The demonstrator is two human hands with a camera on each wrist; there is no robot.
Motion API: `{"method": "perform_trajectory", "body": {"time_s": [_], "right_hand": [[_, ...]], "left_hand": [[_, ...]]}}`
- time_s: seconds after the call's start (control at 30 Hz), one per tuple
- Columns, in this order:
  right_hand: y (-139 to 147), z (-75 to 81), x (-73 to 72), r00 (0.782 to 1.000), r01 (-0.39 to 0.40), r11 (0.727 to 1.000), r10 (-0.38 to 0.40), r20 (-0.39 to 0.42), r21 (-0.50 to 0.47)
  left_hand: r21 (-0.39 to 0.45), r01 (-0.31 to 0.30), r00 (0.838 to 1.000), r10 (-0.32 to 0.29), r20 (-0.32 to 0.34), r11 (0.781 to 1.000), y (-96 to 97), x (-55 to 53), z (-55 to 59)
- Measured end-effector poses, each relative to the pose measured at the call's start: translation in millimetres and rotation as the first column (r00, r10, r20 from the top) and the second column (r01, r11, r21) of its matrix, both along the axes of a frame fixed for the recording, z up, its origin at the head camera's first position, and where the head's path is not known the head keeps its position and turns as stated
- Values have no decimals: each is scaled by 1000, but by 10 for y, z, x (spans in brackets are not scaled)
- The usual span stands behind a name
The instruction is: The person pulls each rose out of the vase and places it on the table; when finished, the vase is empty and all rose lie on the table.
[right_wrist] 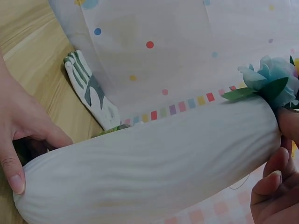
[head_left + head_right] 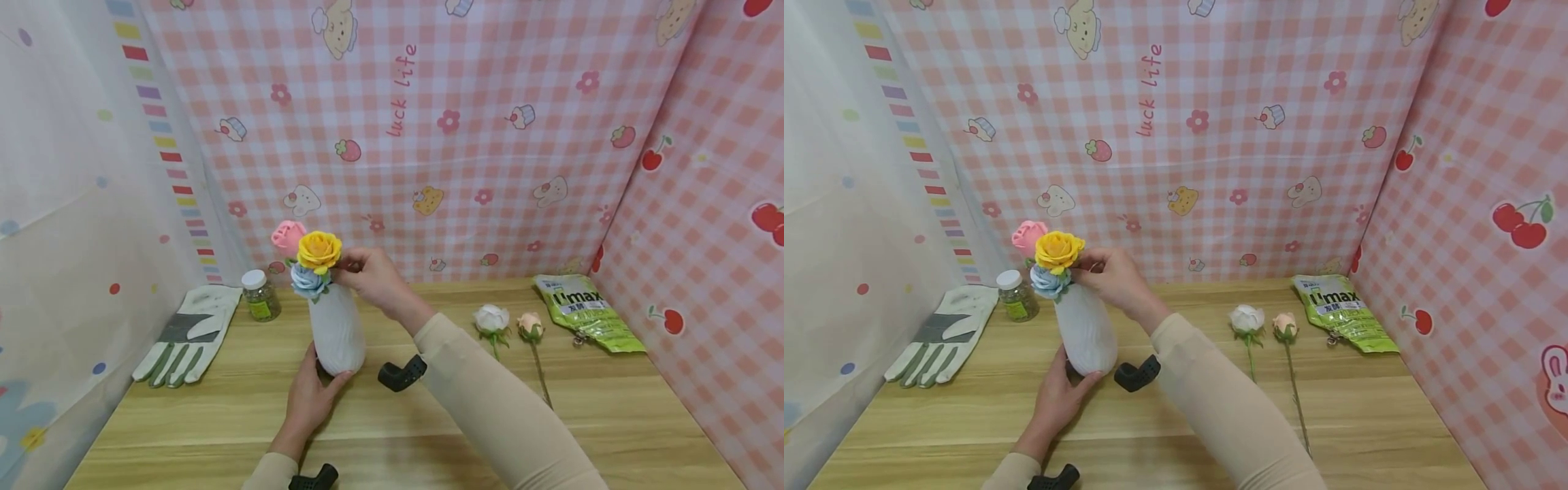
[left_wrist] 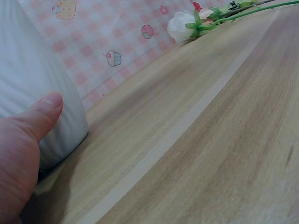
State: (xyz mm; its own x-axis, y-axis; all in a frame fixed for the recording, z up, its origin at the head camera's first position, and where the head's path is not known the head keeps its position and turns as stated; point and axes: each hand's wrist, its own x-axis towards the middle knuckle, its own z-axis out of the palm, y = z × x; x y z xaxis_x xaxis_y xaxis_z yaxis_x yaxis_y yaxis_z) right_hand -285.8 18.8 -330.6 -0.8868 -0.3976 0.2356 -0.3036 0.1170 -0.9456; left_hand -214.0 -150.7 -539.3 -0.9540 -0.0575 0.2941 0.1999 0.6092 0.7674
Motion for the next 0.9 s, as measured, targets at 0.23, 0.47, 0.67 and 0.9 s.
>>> {"method": "perform_trajectory", "body": {"time_s": [0.23,0.47,0.67,0.9], "right_hand": [[31,8,-6,995,-92,995,93,-19,33],[40,7,-5,994,-107,992,107,10,65],[57,10,-4,995,-100,994,100,25,37],[33,-29,-8,998,-55,998,56,40,-39]], "left_hand": [[13,2,1000,-2,10,1000,2,0,10],[8,-2,1000,1,20,1000,1,5,7],[8,-3,1000,3,4,1000,6,3,-2],[3,-9,1000,9,-7,1000,1,-10,-20]]}}
